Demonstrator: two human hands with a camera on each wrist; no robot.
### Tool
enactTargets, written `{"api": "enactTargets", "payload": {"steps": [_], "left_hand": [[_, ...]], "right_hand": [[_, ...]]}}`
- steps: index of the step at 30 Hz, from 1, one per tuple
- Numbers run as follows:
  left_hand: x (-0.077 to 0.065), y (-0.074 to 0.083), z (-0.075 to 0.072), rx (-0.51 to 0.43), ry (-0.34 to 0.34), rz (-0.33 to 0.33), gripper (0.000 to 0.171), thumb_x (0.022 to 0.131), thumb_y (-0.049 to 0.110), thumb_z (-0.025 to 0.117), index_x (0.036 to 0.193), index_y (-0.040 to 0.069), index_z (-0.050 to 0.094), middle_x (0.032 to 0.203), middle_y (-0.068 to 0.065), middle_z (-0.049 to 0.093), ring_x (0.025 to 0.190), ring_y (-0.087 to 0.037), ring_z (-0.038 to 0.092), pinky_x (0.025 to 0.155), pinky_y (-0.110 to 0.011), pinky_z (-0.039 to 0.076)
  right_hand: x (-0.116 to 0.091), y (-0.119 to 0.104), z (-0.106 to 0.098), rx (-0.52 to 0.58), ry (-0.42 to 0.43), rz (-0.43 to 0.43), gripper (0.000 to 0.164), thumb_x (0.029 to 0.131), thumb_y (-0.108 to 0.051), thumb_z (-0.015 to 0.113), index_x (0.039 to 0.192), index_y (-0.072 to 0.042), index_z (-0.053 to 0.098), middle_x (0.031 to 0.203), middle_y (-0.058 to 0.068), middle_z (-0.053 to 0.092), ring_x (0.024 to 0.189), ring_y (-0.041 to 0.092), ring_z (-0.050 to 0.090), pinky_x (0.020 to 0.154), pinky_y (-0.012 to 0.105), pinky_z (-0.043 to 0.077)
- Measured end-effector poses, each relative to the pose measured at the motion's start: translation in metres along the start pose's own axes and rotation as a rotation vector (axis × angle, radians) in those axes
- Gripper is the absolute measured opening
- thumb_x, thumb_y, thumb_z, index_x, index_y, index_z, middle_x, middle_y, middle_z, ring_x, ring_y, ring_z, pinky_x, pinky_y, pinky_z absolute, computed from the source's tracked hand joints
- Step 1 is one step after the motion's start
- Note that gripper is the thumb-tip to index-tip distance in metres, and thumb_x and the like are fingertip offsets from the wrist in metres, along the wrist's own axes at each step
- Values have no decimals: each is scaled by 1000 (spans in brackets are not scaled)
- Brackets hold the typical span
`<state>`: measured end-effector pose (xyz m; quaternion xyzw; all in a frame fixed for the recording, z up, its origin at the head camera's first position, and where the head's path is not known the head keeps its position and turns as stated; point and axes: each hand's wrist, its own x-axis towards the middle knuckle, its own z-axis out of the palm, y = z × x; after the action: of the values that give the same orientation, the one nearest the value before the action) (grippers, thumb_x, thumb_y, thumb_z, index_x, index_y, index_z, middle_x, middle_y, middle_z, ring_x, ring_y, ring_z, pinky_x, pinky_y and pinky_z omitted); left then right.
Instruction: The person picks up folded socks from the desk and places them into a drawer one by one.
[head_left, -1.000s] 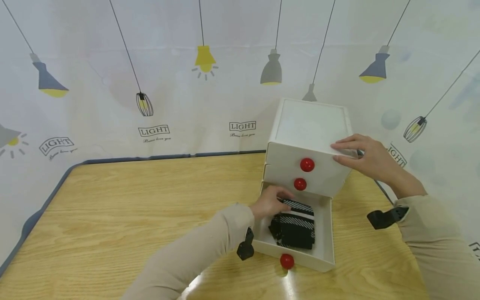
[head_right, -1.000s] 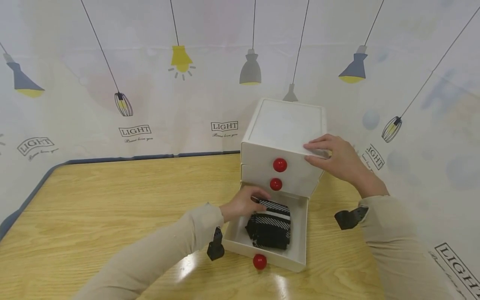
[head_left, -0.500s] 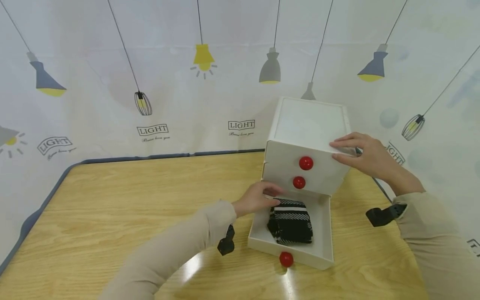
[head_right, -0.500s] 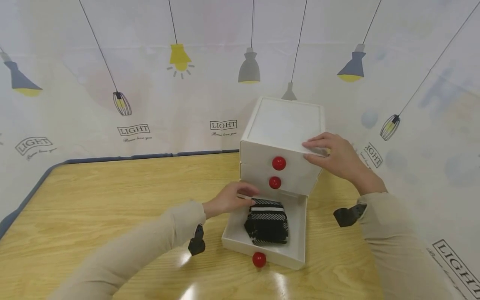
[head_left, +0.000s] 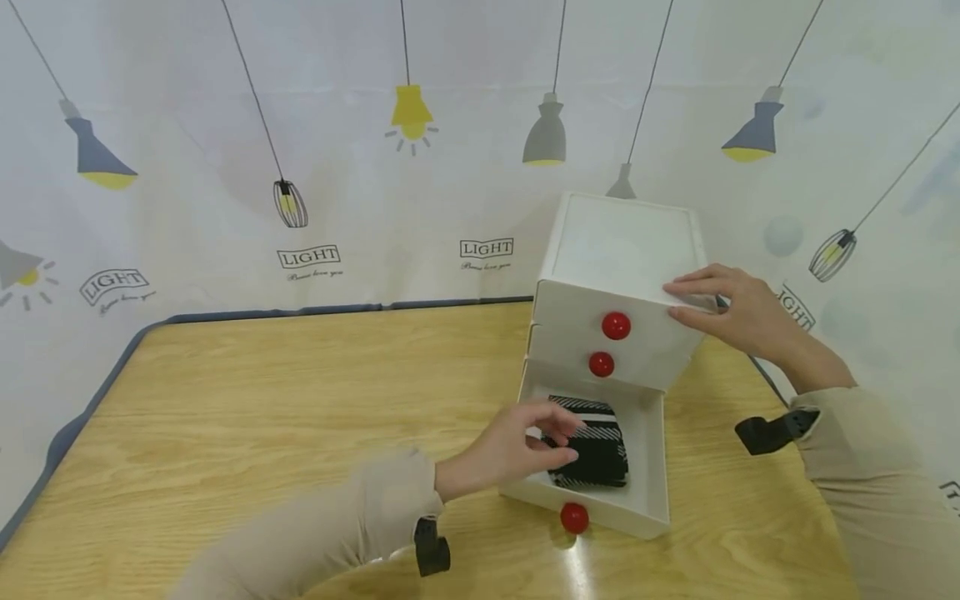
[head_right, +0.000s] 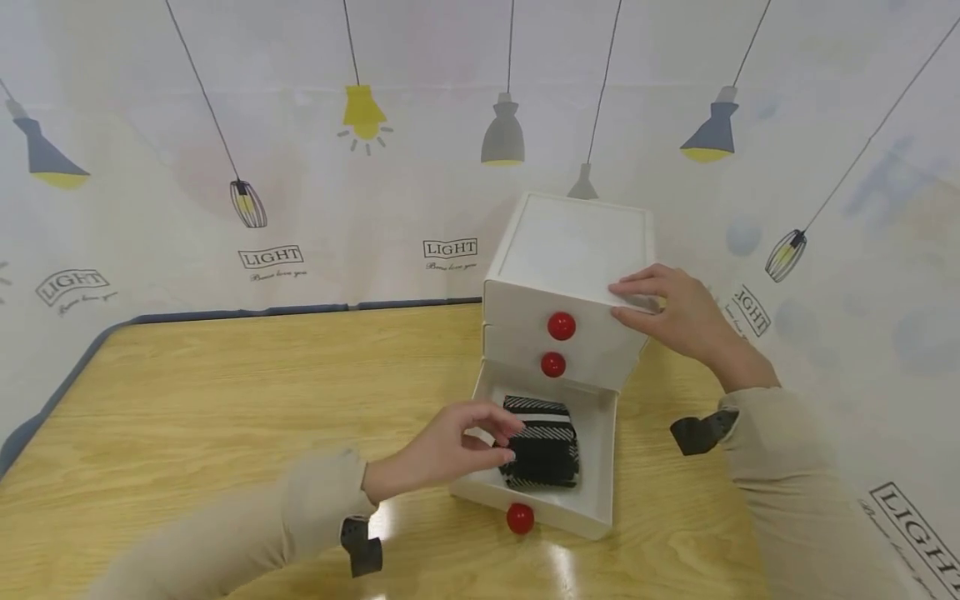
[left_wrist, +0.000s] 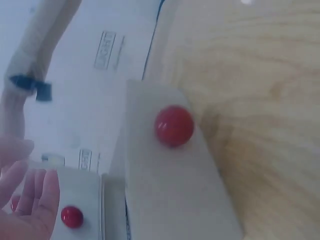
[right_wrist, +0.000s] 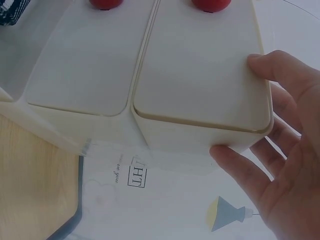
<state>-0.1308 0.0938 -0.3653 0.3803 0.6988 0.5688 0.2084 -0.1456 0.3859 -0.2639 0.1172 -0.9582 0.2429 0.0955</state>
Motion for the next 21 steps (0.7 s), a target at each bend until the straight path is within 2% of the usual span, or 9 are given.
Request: {"api": "enactTargets", "payload": {"steps": [5,8,10,12,17,21], "left_hand": [[-25,-4,22,43,-67,44,24,78,3,66,102,2,61,93,-9,57,82,-11,56,66,-16,49],[-38,-10,33,70,-66,56,24,78,7,67,101,3,61,92,-9,57,82,-11,56,67,-15,48],[-44,-16,39,98,-47,64,25,78,8,67,102,3,61,91,-7,57,82,-11,56,67,-14,47],[-48,-25,43,86,-19,57,26,78,8,68,103,3,62,90,-6,58,81,-11,57,67,-14,48],[-57,-42,53,63,46,80,30,79,12,66,108,6,60,96,-4,60,85,-10,56,71,-19,48],[-62,-48,58,123,84,124,32,80,12,65,110,7,58,106,-2,58,94,-9,53,79,-22,46]], "right_hand": [[0,0,1,-20,14,-21,34,82,-17,63,111,1,60,110,17,53,95,32,50,68,40,45],[0,0,1,-21,21,-29,33,82,-16,64,110,1,61,109,17,54,92,31,51,65,28,45],[-1,0,1,-18,21,-22,33,82,-16,64,110,0,61,108,16,54,92,30,51,63,21,43],[-1,1,1,-14,20,-14,33,82,-17,64,110,0,61,109,16,54,92,30,51,62,18,42],[-1,0,2,-12,25,-21,33,82,-16,64,110,1,61,108,16,54,91,30,52,62,17,42],[0,-1,2,-11,37,-40,32,82,-15,64,109,1,61,107,16,55,88,29,53,61,15,42]]}}
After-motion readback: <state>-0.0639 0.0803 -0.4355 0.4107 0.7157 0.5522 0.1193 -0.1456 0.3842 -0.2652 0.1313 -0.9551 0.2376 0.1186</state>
